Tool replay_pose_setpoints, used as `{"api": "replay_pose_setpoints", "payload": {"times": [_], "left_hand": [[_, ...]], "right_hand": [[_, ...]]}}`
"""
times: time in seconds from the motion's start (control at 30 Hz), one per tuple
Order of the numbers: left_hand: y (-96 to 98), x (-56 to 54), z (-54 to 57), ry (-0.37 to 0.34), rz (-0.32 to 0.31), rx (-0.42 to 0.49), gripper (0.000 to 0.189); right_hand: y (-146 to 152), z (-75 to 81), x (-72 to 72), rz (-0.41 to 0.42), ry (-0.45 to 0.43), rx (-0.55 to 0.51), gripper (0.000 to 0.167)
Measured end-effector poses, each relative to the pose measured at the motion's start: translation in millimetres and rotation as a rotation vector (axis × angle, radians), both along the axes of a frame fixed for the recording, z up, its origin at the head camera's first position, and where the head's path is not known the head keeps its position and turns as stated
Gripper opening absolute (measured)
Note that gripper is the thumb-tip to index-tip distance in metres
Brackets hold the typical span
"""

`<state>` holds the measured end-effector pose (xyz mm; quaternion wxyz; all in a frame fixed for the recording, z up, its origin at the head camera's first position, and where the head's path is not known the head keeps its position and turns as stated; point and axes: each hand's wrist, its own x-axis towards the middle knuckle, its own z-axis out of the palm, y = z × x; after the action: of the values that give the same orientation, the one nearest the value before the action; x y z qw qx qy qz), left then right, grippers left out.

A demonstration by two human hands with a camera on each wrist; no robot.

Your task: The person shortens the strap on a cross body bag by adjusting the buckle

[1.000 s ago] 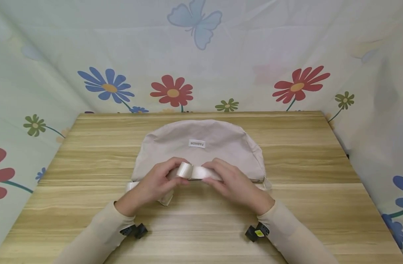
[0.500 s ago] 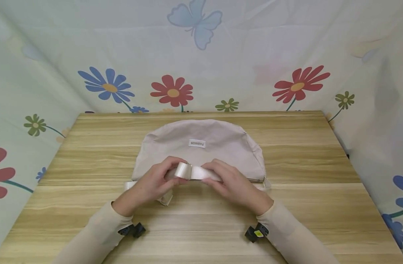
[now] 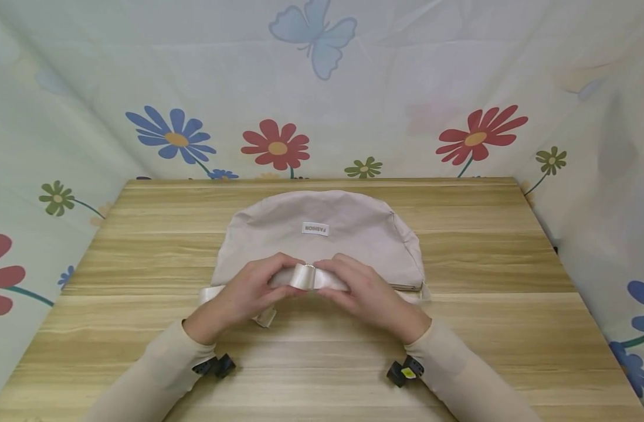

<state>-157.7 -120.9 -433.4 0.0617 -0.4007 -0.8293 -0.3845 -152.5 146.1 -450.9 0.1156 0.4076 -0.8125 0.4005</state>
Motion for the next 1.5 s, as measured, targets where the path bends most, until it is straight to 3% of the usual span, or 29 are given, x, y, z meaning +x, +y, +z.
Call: {"api": "replay_pose_setpoints", "payload": {"times": [0.23,0.47,0.63,0.93,1.2,1.5], "left_hand": [[2.1,-3.5,-1.5,0.082,-0.027,-0.011,0.044],[-0.5,-4.6,1.9,0.033,-0.058,-0.058,0.052],[-4.7,-3.7,1.4,0.022,-0.050,-0.106,0.048],[-2.8,-5.1,-5.4,0.099,-0.076,-0.053,0.039],[-0.1,-4.9,-6.3,0.113,-0.075,-0.038,0.036],[0.8,-3.3,-4.9,0.122,-0.075,-0.067,0.042]], "right_hand": [[-2.3,-1.7,-1.2,0.031,0.021,-0.016,0.049],[-3.2,-4.3,-4.9,0.066,0.062,-0.048,0.042],[-3.6,-5.1,-7.2,0.077,0.074,-0.070,0.040],[-7.0,-4.8,-8.5,0.089,0.059,-0.100,0.039],[-5.7,-7.0,-7.2,0.074,0.036,-0.084,0.045],[-10.0,-12.4,-12.2,0.104,0.152,-0.139,0.040]]}}
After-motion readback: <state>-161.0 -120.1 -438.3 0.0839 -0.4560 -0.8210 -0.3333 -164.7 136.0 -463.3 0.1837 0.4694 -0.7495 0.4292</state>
